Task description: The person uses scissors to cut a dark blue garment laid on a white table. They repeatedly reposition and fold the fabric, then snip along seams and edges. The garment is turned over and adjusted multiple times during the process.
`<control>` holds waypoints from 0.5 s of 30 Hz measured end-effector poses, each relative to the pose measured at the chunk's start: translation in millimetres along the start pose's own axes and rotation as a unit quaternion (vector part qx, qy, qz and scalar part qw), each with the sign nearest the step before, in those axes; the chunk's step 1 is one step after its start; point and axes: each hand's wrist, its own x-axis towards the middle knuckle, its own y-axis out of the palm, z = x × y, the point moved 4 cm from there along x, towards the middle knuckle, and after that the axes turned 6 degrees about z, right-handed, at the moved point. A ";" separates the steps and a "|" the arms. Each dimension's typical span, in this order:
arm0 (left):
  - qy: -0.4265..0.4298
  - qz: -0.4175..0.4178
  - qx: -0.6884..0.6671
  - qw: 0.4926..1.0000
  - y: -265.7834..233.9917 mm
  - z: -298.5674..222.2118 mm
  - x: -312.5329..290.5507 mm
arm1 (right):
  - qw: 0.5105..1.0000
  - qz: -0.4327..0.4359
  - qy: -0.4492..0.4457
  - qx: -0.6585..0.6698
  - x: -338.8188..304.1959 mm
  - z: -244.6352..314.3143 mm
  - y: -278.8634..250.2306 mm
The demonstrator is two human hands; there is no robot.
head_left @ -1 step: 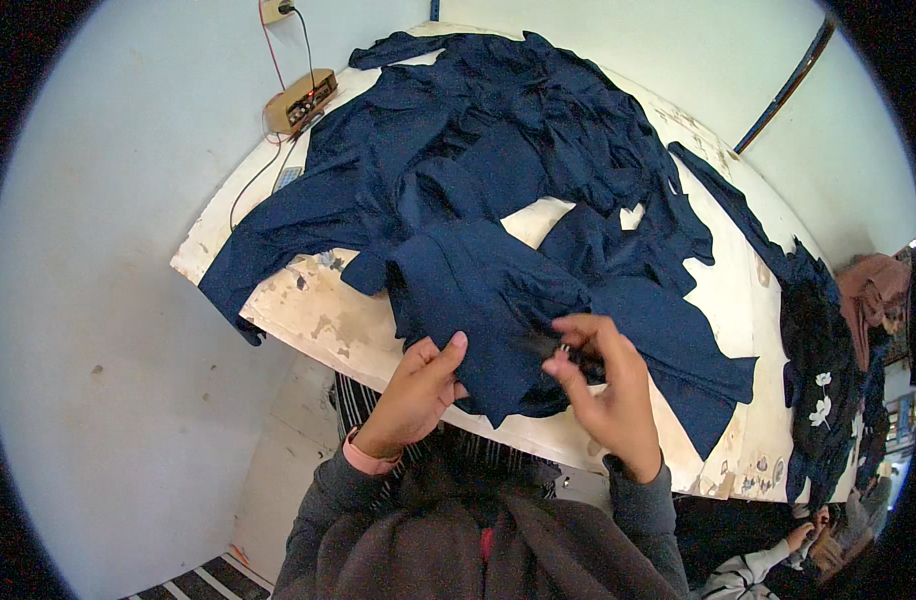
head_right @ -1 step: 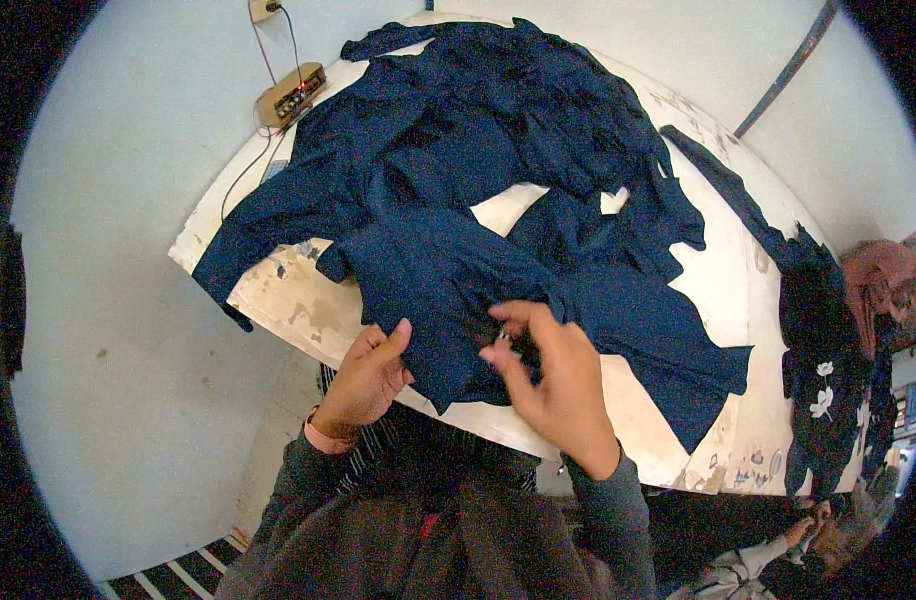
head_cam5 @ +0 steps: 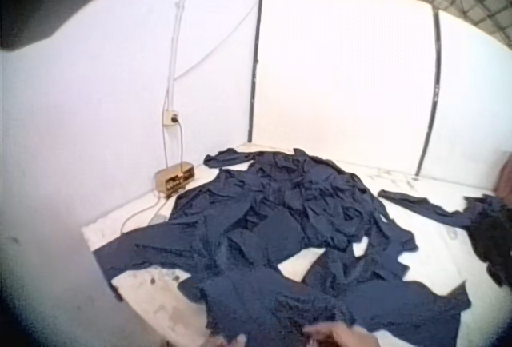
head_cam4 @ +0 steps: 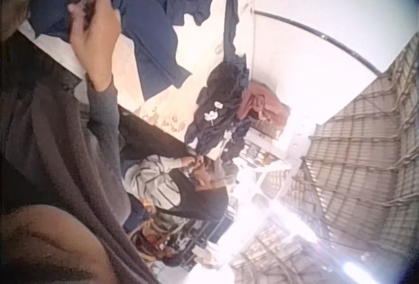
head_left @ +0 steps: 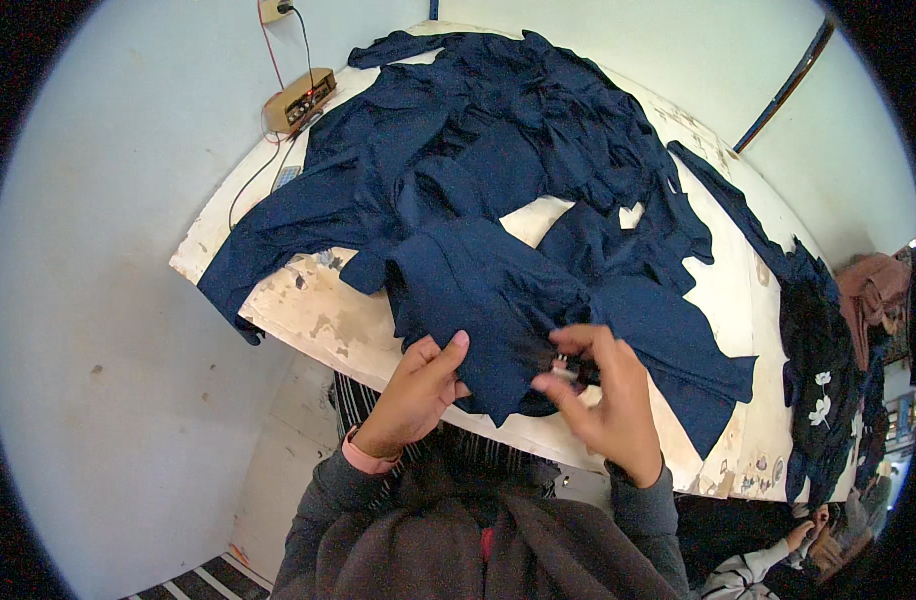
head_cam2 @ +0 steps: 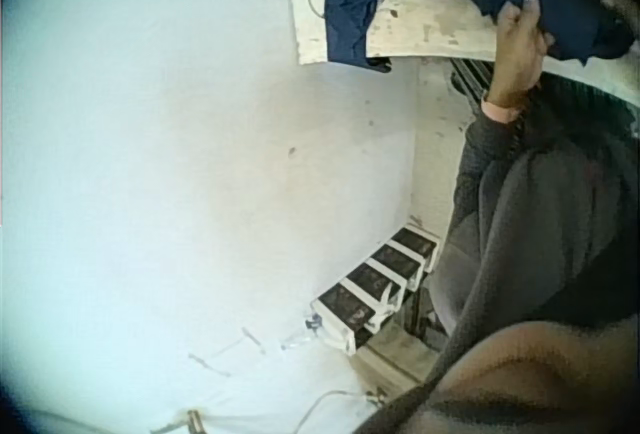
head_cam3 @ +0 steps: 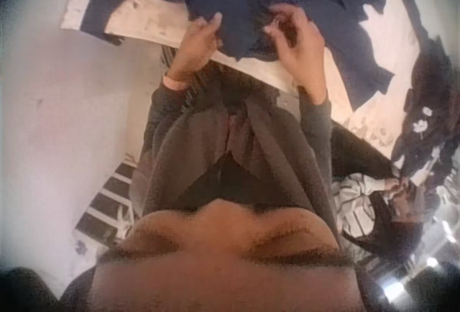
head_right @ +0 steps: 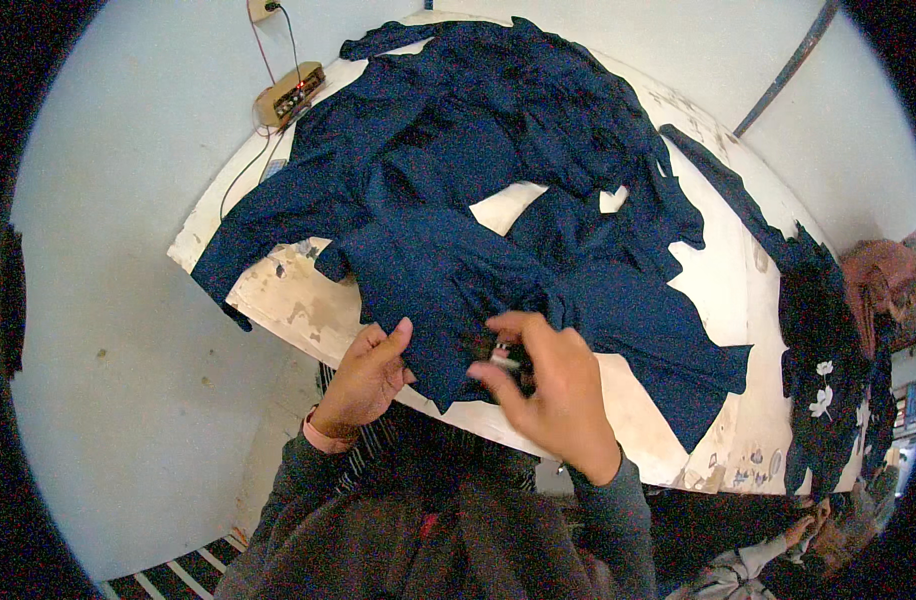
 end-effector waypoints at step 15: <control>-0.032 -0.105 0.090 0.990 17.4 0.3 6.1 | 0.878 0.138 -0.228 -0.397 -20.8 43.4 -7.1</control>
